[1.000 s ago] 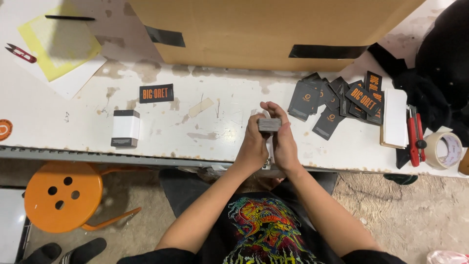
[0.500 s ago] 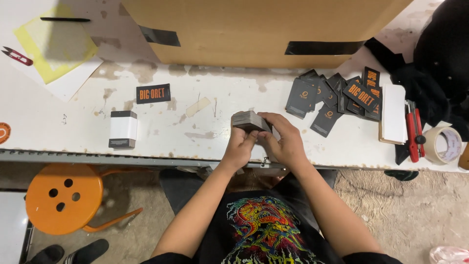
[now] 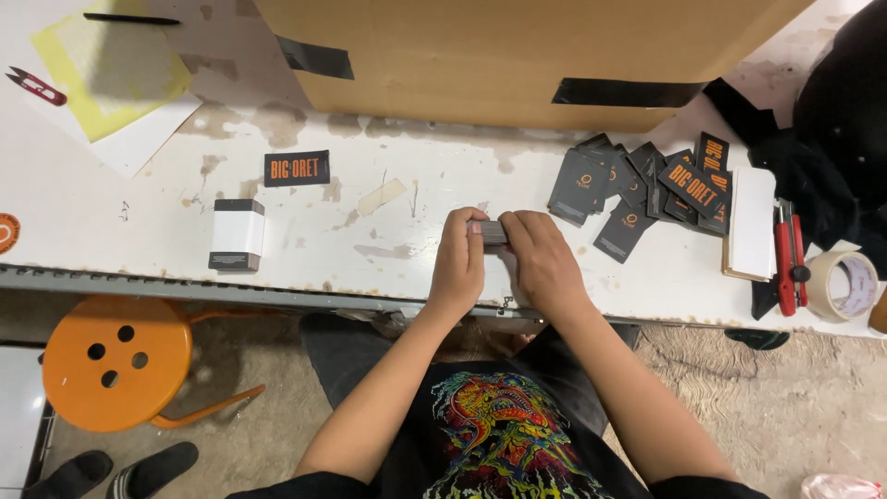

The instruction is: The person gathers small black cards from a table, stacks them, and wraps the stack with white paper and tape. They use a utility knife to cut the tape and press it down to secure the bundle.

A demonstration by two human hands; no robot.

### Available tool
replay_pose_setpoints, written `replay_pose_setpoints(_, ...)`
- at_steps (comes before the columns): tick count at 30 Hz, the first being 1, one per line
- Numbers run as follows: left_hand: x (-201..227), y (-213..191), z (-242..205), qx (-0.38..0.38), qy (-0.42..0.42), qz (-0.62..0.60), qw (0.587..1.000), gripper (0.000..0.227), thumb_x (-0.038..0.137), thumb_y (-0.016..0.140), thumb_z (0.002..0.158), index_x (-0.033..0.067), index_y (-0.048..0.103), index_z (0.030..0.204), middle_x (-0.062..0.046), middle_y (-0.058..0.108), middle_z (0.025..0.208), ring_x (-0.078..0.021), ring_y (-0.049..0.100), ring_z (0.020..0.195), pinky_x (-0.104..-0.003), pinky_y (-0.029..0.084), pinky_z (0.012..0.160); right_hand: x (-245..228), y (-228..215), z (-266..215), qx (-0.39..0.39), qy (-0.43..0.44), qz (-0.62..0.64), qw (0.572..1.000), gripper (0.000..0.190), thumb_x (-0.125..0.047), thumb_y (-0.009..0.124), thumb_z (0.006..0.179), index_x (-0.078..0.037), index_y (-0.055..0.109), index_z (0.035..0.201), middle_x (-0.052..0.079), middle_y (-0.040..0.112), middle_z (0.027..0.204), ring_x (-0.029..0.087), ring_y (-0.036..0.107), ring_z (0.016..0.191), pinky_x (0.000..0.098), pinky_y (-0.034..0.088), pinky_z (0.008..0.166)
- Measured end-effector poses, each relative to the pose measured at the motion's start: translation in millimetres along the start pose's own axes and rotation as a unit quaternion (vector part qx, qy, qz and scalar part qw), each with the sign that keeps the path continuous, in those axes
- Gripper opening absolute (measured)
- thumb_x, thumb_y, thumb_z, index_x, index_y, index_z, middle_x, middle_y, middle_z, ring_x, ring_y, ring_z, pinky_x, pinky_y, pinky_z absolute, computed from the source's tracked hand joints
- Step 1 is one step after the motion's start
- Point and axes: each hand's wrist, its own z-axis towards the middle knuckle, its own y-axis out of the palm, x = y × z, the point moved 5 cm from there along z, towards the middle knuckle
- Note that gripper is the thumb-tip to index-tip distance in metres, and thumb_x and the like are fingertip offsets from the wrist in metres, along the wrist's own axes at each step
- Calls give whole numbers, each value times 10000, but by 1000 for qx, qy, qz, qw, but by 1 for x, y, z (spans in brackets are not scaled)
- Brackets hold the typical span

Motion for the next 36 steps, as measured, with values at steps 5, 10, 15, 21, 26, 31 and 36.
replay_pose_setpoints(5,0,6,1,6,8,23,1000,199,123,169,914,53,351,953,-62,376,820,-221,456,794,-356,407,782,16,5,-5,-14,62,150,987,265,-163,458,855,1,481,1062,124,506,897,299,546,858,361,453,775)
replay_pose_setpoints(10,-2,6,4,4,21,33,999,203,134,158,915,62,346,935,-61,370,798,-211,449,768,-340,405,753,24,16,-11,-21,83,178,980,212,-140,489,826,-23,454,1000,95,480,867,291,544,828,361,450,749)
replay_pose_setpoints(15,-5,4,4,-54,23,-1,998,246,207,176,941,68,375,982,-52,398,819,-185,455,790,-325,403,742,27,15,-12,-27,95,187,977,199,-112,519,808,-46,462,986,76,496,869,293,550,841,368,454,746)
replay_pose_setpoints(21,-16,-14,-10,-233,-200,-207,929,402,339,684,701,67,526,951,-39,532,843,-154,523,844,-313,417,769,-11,-48,3,-163,-36,266,949,217,-4,509,781,-20,528,997,147,560,900,352,562,892,417,468,732)
replay_pose_setpoints(26,10,13,-43,-420,-279,-276,818,490,99,757,577,-57,538,987,-186,596,871,-253,602,805,-372,512,695,-33,-72,4,-248,-95,344,900,281,92,475,737,12,549,996,212,591,899,402,559,885,474,468,709)
replay_pose_setpoints(31,8,28,-60,-362,-310,-429,768,491,-69,755,529,-119,542,968,-228,614,821,-301,631,762,-391,545,640,-21,-62,-8,-290,-39,342,893,675,132,539,646,56,306,1275,268,601,911,414,578,849,501,481,696)
replay_pose_setpoints(36,17,28,-61,-222,-332,-504,766,383,-40,737,571,-115,558,901,-228,622,823,-296,628,788,-397,530,686,-13,-60,-29,-151,62,456,875,1404,-481,798,346,-41,-85,1345,236,294,1349,417,335,1189,544,200,981)
